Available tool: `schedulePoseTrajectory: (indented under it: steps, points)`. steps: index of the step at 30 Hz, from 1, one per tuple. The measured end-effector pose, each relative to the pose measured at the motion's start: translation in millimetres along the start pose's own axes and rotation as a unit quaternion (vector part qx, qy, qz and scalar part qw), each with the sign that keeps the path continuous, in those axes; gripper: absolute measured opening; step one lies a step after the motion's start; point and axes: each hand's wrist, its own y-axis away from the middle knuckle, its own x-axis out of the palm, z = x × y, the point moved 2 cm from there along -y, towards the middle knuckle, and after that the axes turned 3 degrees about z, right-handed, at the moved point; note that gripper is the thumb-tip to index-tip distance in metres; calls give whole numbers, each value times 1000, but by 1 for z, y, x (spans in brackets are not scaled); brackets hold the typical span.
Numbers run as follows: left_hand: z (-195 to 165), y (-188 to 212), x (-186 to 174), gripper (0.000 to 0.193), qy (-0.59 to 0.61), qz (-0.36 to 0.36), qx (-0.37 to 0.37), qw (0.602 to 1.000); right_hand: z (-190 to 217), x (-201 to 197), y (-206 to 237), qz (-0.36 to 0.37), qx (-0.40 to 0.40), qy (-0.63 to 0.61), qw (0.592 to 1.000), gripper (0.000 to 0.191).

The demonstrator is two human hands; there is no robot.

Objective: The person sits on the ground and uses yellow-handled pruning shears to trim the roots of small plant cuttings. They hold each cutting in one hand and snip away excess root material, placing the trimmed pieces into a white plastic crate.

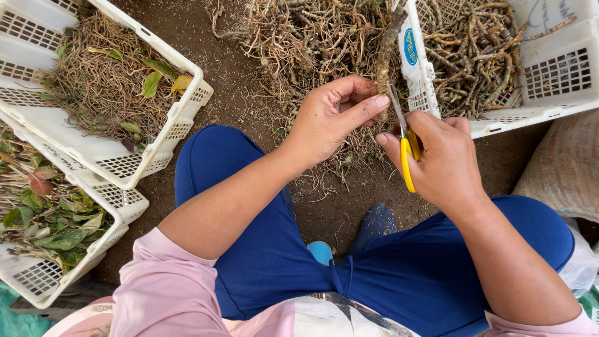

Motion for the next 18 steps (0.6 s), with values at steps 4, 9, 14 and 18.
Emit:
schedulePoseTrajectory:
  steps: [4,9,14,18]
  points:
    - [-1,0,-2,20,14,9,-4,1000,-1,1,2,-23,-11,54,998,40]
    - [-3,-1,-3,27,32,32,-36,998,-5,0,3,-5,54,-36,998,32]
    - [-5,3,-2,36,37,65,-75,994,-15,-12,1,-27,46,-18,998,34]
    - [-3,7,1,36,52,103,-102,988,-21,-16,0,-62,12,45,997,38]
